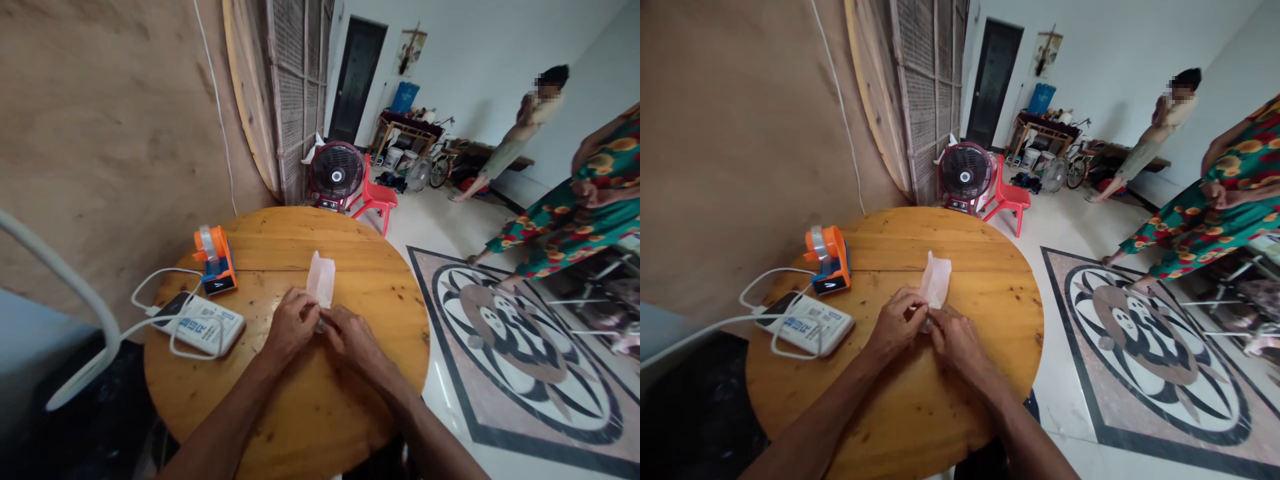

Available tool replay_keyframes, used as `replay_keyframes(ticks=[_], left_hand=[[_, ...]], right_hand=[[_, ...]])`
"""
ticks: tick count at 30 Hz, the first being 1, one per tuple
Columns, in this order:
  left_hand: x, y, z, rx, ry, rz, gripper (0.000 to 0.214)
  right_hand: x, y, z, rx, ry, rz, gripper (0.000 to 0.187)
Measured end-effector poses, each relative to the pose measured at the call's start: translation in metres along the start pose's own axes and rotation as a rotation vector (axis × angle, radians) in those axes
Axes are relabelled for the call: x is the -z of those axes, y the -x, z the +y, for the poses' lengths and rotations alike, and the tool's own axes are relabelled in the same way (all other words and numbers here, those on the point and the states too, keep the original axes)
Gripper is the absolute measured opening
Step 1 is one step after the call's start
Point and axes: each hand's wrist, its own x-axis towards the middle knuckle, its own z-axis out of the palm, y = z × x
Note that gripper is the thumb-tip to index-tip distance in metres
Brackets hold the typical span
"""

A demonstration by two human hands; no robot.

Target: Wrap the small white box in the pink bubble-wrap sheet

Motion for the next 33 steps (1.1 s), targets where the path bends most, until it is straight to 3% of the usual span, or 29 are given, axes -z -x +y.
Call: replay_keyframes(ticks=[4, 9, 14, 17, 21, 26, 33], left_hand=[[0.003, 0.0, 0.008, 0.044, -0.023, -0.006, 0.008], [-0.003, 0.001, 0.007, 0.052, -0.091, 0.018, 0.003], [-0.009, 0.002, 0.005, 0.042, -0.156, 0.05, 0.004], [-0.01, 0.003, 0.004, 0.024, -0.188, 0.076, 0.004], [-0.01, 0.001, 0.0, -0.039, -0.192, 0.07, 0.006], [-0.009, -0.003, -0.005, -0.039, -0.161, -0.008, 0.007], [-0.009, -0.008, -0.003, -0.016, -0.15, -0.085, 0.007]], right_hand=[[0.006, -0.006, 0.01, 0.01, -0.107, -0.036, 0.025], [0.021, -0.022, 0.037, 0.007, -0.436, -0.222, 0.021], [0.047, -0.071, 0.079, -0.095, -0.567, -0.027, 0.026], [0.058, -0.11, 0.094, -0.045, -0.585, 0.004, 0.029], [0.056, -0.147, 0.096, 0.051, -0.551, -0.093, 0.031], [0.041, -0.163, 0.092, 0.081, -0.609, -0.201, 0.033], [0.049, -0.156, 0.092, 0.17, -0.565, -0.042, 0.029]])
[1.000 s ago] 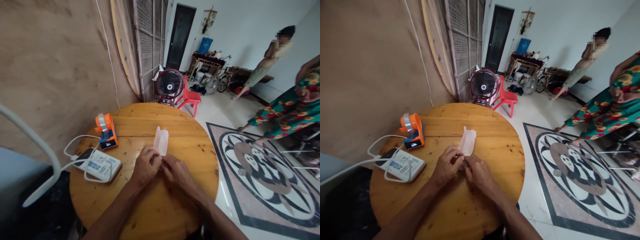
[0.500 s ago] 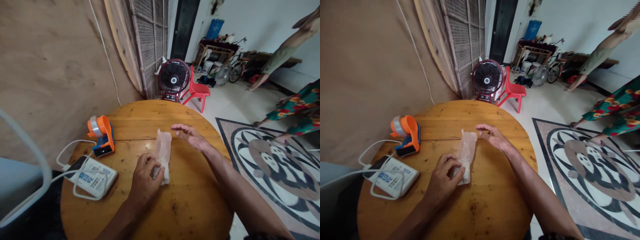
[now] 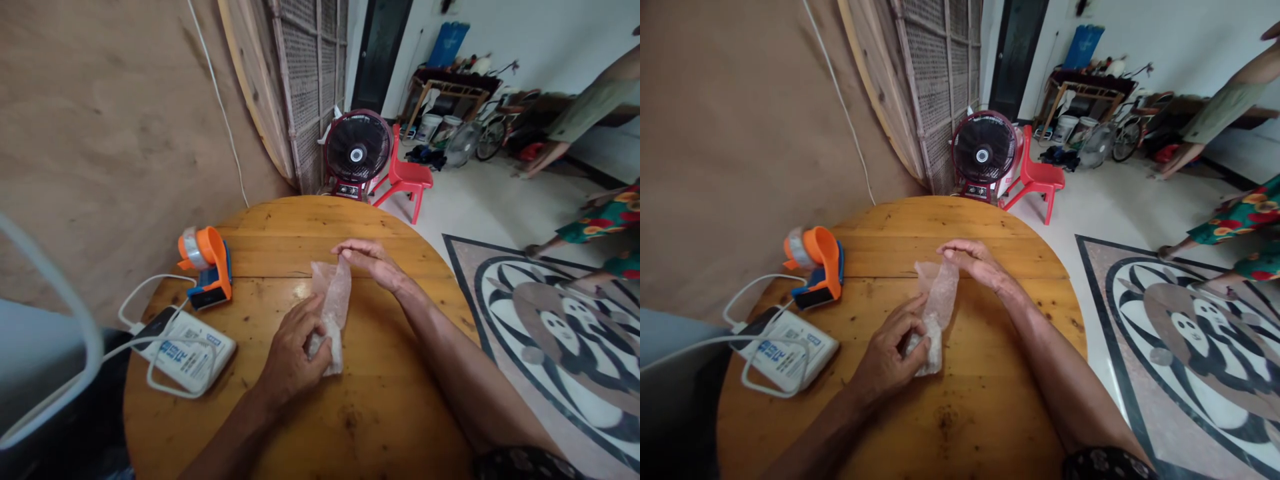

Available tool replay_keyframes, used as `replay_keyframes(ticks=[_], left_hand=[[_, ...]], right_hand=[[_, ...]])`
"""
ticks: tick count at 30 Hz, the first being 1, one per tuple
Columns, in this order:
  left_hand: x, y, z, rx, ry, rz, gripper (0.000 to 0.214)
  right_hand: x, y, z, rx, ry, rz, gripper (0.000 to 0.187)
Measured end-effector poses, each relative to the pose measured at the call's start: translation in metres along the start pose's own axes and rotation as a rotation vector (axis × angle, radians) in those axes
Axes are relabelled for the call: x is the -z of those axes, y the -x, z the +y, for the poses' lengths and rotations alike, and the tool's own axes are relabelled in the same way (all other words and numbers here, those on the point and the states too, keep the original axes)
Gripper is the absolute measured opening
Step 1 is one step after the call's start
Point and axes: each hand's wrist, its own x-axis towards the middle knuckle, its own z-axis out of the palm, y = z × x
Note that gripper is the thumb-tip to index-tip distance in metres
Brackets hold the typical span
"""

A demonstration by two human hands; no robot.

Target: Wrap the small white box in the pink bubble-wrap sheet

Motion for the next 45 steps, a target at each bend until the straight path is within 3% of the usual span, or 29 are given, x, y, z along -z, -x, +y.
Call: replay_keyframes(ticks=[8, 12, 21, 27, 34, 40, 45], left_hand=[[0.001, -0.003, -0.002, -0.023, -0.01, -0.043, 0.01], [0.001, -0.004, -0.003, -0.021, 0.023, -0.071, 0.01], [0.001, -0.006, -0.002, -0.041, 0.036, -0.079, 0.01], [0.001, -0.005, -0.003, -0.045, 0.035, -0.095, 0.011], [0.001, -0.006, -0.004, -0.052, 0.048, -0.088, 0.011], [0.002, -0.006, -0.001, -0.063, 0.048, -0.077, 0.012], [0.002, -0.006, -0.001, -0.074, 0.036, -0.069, 0.012]], right_hand=[[0.012, 0.009, -0.006, 0.107, 0.049, -0.072, 0.038], [0.016, 0.009, -0.004, 0.031, -0.028, -0.056, 0.047], [0.03, 0.012, 0.009, -0.227, -0.023, 0.021, 0.036], [0.028, 0.009, 0.015, -0.322, -0.128, -0.08, 0.05], [0.019, 0.004, 0.026, -0.395, -0.22, -0.044, 0.04], [0.03, 0.009, 0.017, -0.4, -0.303, -0.228, 0.051], [0.026, 0.01, 0.012, -0.364, -0.274, -0.205, 0.044]])
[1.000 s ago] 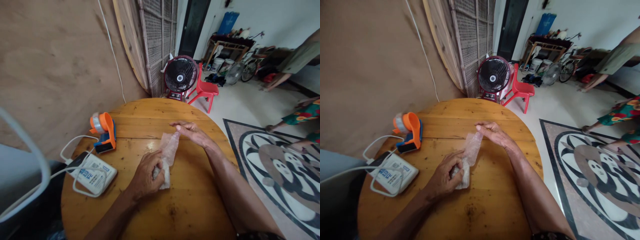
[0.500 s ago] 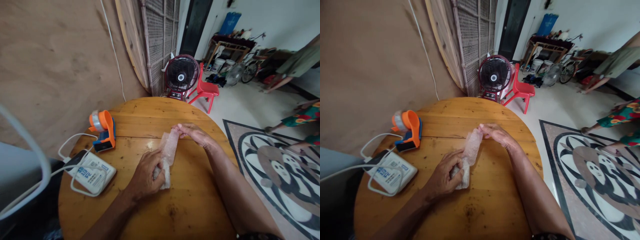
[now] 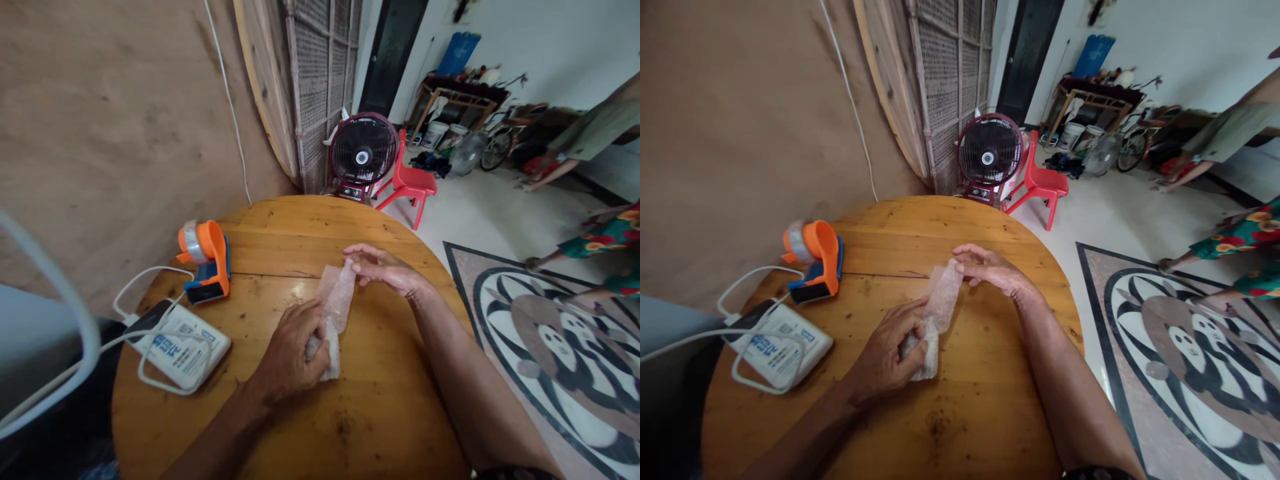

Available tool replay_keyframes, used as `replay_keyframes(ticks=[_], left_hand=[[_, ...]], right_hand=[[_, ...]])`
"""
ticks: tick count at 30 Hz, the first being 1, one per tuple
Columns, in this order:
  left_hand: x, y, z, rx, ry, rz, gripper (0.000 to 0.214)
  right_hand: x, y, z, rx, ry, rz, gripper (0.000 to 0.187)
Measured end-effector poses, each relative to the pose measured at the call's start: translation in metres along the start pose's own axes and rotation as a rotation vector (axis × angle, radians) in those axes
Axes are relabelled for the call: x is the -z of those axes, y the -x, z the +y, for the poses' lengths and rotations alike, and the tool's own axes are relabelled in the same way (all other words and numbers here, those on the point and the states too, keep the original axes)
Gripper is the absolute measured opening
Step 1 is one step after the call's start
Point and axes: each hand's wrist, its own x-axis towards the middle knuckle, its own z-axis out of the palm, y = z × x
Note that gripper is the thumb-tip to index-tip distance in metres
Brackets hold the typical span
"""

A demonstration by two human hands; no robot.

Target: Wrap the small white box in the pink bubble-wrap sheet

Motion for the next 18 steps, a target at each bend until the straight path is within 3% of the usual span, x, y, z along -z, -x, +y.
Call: replay_keyframes(ticks=[11, 18], left_hand=[[-0.001, -0.001, 0.0, -0.016, -0.021, 0.017, 0.012], [-0.001, 0.0, 0.001, -0.023, -0.034, 0.015, 0.012]], right_hand=[[-0.014, -0.01, 0.009, -0.022, -0.171, -0.028, 0.032], [-0.02, -0.006, -0.001, -0.046, -0.056, 0.027, 0.033]])
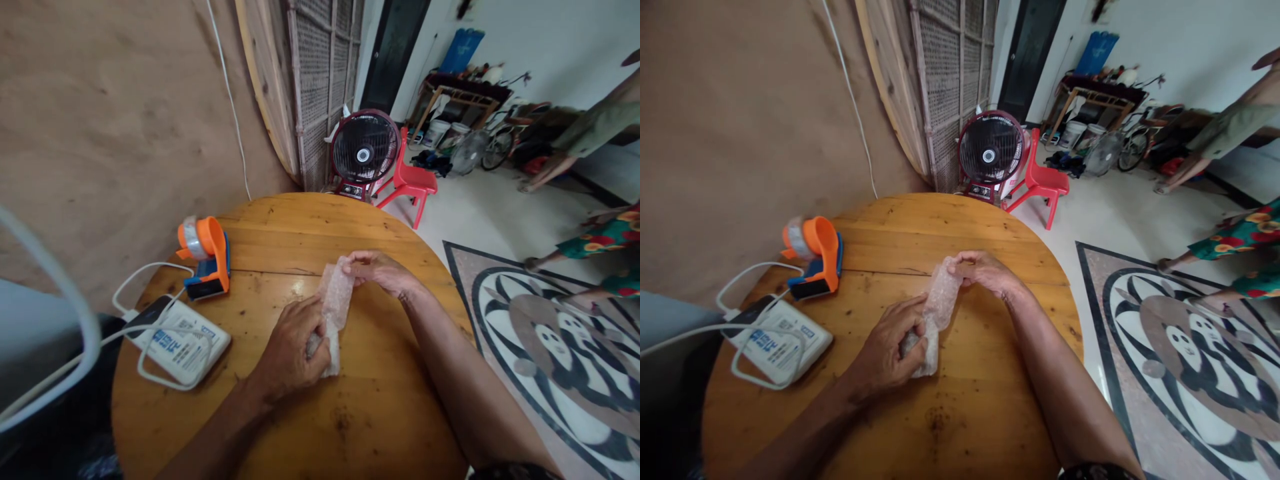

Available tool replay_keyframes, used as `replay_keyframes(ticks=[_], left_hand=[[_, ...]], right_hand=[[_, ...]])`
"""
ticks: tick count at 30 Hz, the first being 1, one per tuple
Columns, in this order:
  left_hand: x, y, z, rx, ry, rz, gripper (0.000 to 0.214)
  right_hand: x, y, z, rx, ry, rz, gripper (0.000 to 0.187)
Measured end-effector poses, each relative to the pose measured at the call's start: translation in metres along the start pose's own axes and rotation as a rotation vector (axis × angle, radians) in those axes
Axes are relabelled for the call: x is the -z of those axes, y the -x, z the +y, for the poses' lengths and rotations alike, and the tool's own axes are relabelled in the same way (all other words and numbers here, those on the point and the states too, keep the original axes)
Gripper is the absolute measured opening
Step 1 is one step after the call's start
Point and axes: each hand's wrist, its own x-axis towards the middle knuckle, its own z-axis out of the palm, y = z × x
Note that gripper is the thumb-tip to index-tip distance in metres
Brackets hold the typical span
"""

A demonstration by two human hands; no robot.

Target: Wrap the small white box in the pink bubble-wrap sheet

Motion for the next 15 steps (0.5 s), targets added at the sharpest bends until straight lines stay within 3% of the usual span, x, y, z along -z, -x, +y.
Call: replay_keyframes(ticks=[15], left_hand=[[0.0, 0.0, 0.001, 0.012, -0.001, -0.012, 0.013]], right_hand=[[-0.006, -0.012, 0.013, -0.029, 0.115, 0.074, 0.037]])
